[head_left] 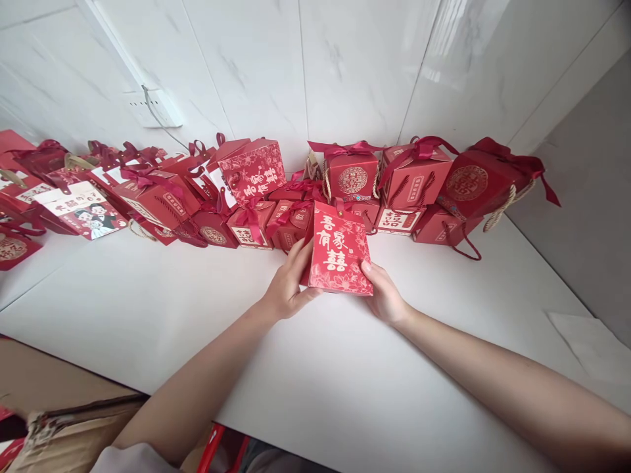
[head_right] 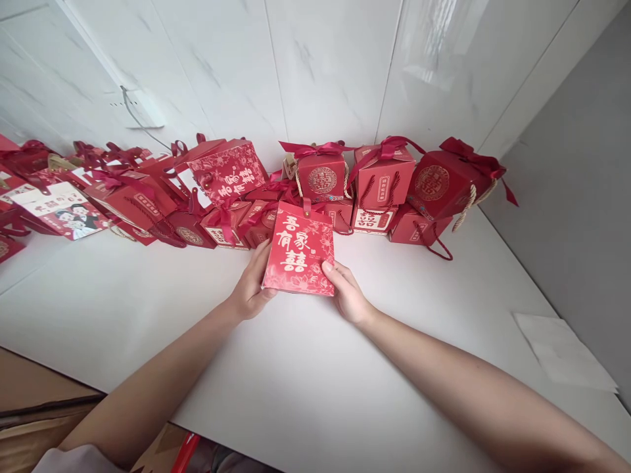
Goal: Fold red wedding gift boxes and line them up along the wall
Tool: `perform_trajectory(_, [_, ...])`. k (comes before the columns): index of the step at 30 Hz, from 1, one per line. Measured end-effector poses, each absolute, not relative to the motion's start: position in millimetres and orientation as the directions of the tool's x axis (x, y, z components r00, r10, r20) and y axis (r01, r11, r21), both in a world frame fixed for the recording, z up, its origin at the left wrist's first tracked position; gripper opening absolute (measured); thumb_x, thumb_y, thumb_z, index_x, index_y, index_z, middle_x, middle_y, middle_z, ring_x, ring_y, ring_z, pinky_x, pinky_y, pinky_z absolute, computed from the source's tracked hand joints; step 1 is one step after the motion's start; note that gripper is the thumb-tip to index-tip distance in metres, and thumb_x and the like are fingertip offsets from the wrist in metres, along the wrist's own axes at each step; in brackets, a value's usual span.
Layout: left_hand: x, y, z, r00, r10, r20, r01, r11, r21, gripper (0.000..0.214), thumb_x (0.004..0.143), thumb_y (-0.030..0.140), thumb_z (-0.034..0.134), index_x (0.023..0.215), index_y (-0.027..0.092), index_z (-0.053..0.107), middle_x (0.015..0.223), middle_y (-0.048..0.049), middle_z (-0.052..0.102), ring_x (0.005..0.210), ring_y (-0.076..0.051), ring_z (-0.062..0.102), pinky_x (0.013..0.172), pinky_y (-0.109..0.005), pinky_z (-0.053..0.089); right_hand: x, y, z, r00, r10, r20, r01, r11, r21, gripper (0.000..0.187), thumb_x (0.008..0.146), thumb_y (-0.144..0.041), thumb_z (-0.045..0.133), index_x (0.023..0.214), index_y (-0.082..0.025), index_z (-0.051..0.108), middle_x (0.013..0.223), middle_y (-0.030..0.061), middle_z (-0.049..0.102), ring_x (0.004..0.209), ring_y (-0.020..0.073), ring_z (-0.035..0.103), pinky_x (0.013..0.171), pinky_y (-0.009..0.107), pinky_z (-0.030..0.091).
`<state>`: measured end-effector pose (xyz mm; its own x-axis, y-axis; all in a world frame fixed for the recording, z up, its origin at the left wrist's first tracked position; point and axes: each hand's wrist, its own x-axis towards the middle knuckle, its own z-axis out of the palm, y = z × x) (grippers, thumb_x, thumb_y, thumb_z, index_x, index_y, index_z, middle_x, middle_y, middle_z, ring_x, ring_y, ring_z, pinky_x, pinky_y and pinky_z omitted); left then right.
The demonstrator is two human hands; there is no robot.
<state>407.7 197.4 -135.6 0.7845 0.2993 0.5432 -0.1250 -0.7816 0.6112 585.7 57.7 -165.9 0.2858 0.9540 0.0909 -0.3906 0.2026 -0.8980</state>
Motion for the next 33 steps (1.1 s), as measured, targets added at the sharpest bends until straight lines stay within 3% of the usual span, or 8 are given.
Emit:
perform_trajectory(4, [413, 190, -126, 0.613, 0.450, 0.649, -0.100, -0.771, 0.629, 0.070, 0.098, 0.063, 0.030, 0.158, 0.028, 0.028, 0.166, -0.0094, 0.025, 0.156, -0.032, 0.013, 0.127, -0.048, 0.014, 586, 48, -166, 0.189, 0.947, 0.260, -0.222, 0.298, -0.928, 0.050, 0.087, -0.066, 0.062, 0.120, -0.029, 0.057, 0.115, 0.0081, 0.065, 0.097, 0.0283, 0.066, 0.066, 0.038, 0.060])
perform_trajectory(8, [414, 184, -116, 0.551, 0.583, 0.597, -0.103, -0.662, 0.742, 0.068, 0.099, 0.063, 0.027, 0.156, 0.026, 0.033, 0.162, -0.0100, 0.035, 0.156, -0.029, 0.018, 0.128, -0.044, 0.016, 581, 44, -165, 0.183, 0.929, 0.321, -0.047, 0.334, -0.941, 0.036, 0.087, -0.055, 0.070, 0.101, -0.028, 0.051, 0.096, 0.0036, 0.061, 0.078, 0.0212, 0.063, 0.061, 0.033, 0.055])
perform_trajectory(11, [413, 181, -112, 0.599, 0.563, 0.569, -0.164, -0.610, 0.776, 0.082, 0.089, 0.068, 0.053, 0.156, 0.024, 0.035, 0.161, -0.0134, 0.036, 0.154, -0.035, 0.022, 0.126, -0.047, 0.021, 579, 44, -167, 0.244, 0.913, 0.328, 0.060, 0.323, -0.944, 0.034, 0.094, -0.056, 0.060, 0.085, -0.027, 0.046, 0.075, -0.0001, 0.057, 0.065, 0.0190, 0.058, 0.058, 0.033, 0.051])
perform_trajectory(14, [412, 180, -112, 0.632, 0.531, 0.564, -0.144, -0.635, 0.759, 0.094, 0.080, 0.057, 0.072, 0.158, 0.025, 0.030, 0.164, -0.0141, 0.030, 0.154, -0.038, 0.020, 0.126, -0.050, 0.022, 578, 43, -169, 0.278, 0.893, 0.355, 0.138, 0.329, -0.934, 0.033, 0.099, -0.053, 0.054, 0.081, -0.026, 0.045, 0.067, -0.0019, 0.055, 0.056, 0.0170, 0.055, 0.054, 0.032, 0.048])
perform_trajectory(20, [414, 182, -119, 0.598, 0.487, 0.637, -0.103, -0.741, 0.664, 0.095, 0.088, 0.046, 0.068, 0.161, 0.030, 0.010, 0.167, -0.0130, 0.022, 0.153, -0.034, 0.023, 0.124, -0.051, 0.027, 576, 38, -167, 0.328, 0.850, 0.412, 0.328, 0.306, -0.894, 0.028, 0.103, -0.045, 0.050, 0.084, -0.024, 0.048, 0.058, -0.0051, 0.053, 0.047, 0.0129, 0.051, 0.050, 0.027, 0.043])
perform_trajectory(25, [415, 182, -121, 0.562, 0.413, 0.716, -0.135, -0.809, 0.572, 0.078, 0.090, 0.041, 0.067, 0.157, 0.030, 0.027, 0.167, -0.0118, 0.024, 0.153, -0.033, 0.025, 0.124, -0.051, 0.028, 578, 38, -166, 0.314, 0.789, 0.528, 0.500, 0.336, -0.798, 0.026, 0.104, -0.036, 0.048, 0.082, -0.023, 0.048, 0.058, -0.0056, 0.051, 0.048, 0.0111, 0.049, 0.050, 0.025, 0.040])
perform_trajectory(33, [413, 183, -126, 0.605, 0.418, 0.678, -0.136, -0.785, 0.605, 0.060, 0.104, 0.047, 0.034, 0.160, 0.028, 0.022, 0.167, -0.0090, 0.024, 0.155, -0.028, 0.021, 0.126, -0.046, 0.024, 578, 37, -167, 0.285, 0.697, 0.658, 0.661, 0.355, -0.661, 0.027, 0.103, -0.028, 0.051, 0.077, -0.023, 0.044, 0.059, -0.0063, 0.045, 0.047, 0.0097, 0.043, 0.048, 0.025, 0.036])
